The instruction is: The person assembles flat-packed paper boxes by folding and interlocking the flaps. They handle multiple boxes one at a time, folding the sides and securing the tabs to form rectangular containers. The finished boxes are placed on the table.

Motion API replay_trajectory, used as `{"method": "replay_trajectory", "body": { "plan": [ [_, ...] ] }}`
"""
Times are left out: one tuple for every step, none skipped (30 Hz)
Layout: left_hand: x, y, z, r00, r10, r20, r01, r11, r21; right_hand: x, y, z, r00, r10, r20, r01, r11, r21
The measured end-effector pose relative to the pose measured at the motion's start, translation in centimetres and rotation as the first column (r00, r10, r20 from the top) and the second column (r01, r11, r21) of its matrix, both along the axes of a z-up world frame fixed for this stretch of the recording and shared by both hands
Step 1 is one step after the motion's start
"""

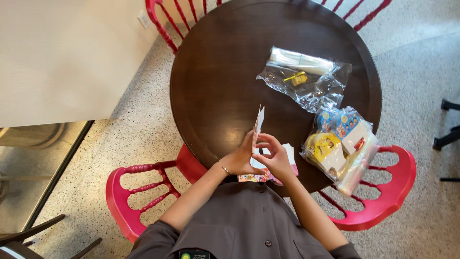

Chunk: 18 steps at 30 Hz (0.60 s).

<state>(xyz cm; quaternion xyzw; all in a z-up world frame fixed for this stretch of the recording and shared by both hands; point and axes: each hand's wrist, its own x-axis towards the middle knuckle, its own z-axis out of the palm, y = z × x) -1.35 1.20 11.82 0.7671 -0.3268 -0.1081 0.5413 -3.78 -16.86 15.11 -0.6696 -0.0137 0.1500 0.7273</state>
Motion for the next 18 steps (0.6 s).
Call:
{"method": "replay_trajectory", "body": {
  "plan": [
    [0.0,0.1,0.2,0.999,-0.012,-0.033,0.012,1.0,-0.001,0.0,0.1,0.2,1.0,-0.019,0.017,0.019,1.0,-0.012],
    [0.1,0.3,0.5,1.0,-0.003,-0.025,0.004,1.0,0.029,0.1,0.3,0.3,0.999,-0.029,0.038,0.029,0.999,-0.022],
    [0.3,0.3,0.8,1.0,0.005,-0.017,-0.004,0.998,0.059,0.2,0.4,0.3,0.998,-0.038,0.059,0.04,0.999,-0.032],
    [0.3,0.5,1.2,1.0,0.007,-0.01,-0.007,0.996,0.088,0.0,0.4,0.3,0.996,-0.053,0.078,0.056,0.998,-0.042],
    [0.4,0.8,1.7,1.0,0.003,-0.028,-0.001,0.998,0.063,-0.1,0.4,0.1,0.994,-0.06,0.093,0.064,0.997,-0.034],
    [0.1,0.8,2.2,0.999,-0.007,-0.048,0.008,0.999,0.035,-0.4,0.3,-0.1,0.992,-0.071,0.105,0.075,0.997,-0.029],
    [0.0,0.9,2.7,0.998,-0.017,-0.068,0.017,1.0,0.008,-0.7,0.2,-0.3,0.99,-0.082,0.118,0.086,0.996,-0.023],
    [0.1,0.9,3.2,0.99,-0.008,-0.142,0.008,1.0,0.002,-0.7,0.0,-0.5,0.986,-0.085,0.144,0.088,0.996,-0.009],
    [0.4,0.9,3.8,0.976,0.0,-0.216,-0.001,1.0,-0.003,-0.5,-0.2,-0.7,0.981,-0.089,0.17,0.089,0.996,0.005],
    [0.5,1.0,4.4,0.957,0.007,-0.291,-0.01,1.0,-0.007,-0.5,-0.4,-0.8,0.977,-0.092,0.194,0.09,0.996,0.019],
    [0.7,1.1,4.9,0.984,0.023,-0.179,-0.025,1.0,-0.011,-0.2,-0.5,-0.8,0.973,-0.092,0.212,0.085,0.995,0.043],
    [0.7,1.2,5.3,0.996,0.036,-0.077,-0.038,0.999,-0.017,-0.2,-0.6,-0.7,0.971,-0.094,0.219,0.082,0.994,0.066],
    [1.0,1.3,5.6,0.998,0.05,0.027,-0.049,0.998,-0.024,0.0,-0.8,-0.6,0.969,-0.097,0.226,0.078,0.993,0.088],
    [0.8,1.2,5.8,0.998,0.06,-0.007,-0.06,0.998,-0.015,-0.4,-1.0,-0.6,0.968,-0.107,0.228,0.065,0.981,0.185],
    [0.9,1.2,5.8,0.997,0.069,-0.042,-0.07,0.998,-0.005,-0.2,-0.9,-0.6,0.966,-0.12,0.23,0.053,0.958,0.281],
    [0.8,1.1,5.8,0.994,0.075,-0.08,-0.075,0.997,0.004,-0.4,-1.1,-0.5,0.984,-0.093,0.153,0.033,0.934,0.356],
    [0.4,0.9,5.8,0.99,0.083,-0.111,-0.087,0.996,-0.027,-0.7,-1.4,-0.2,0.995,-0.061,0.077,0.022,0.901,0.433],
    [0.6,0.9,5.9,0.988,0.09,-0.127,-0.098,0.994,-0.055,-0.4,-1.5,-0.1,0.996,-0.053,0.074,0.016,0.902,0.431]
  ]
}}
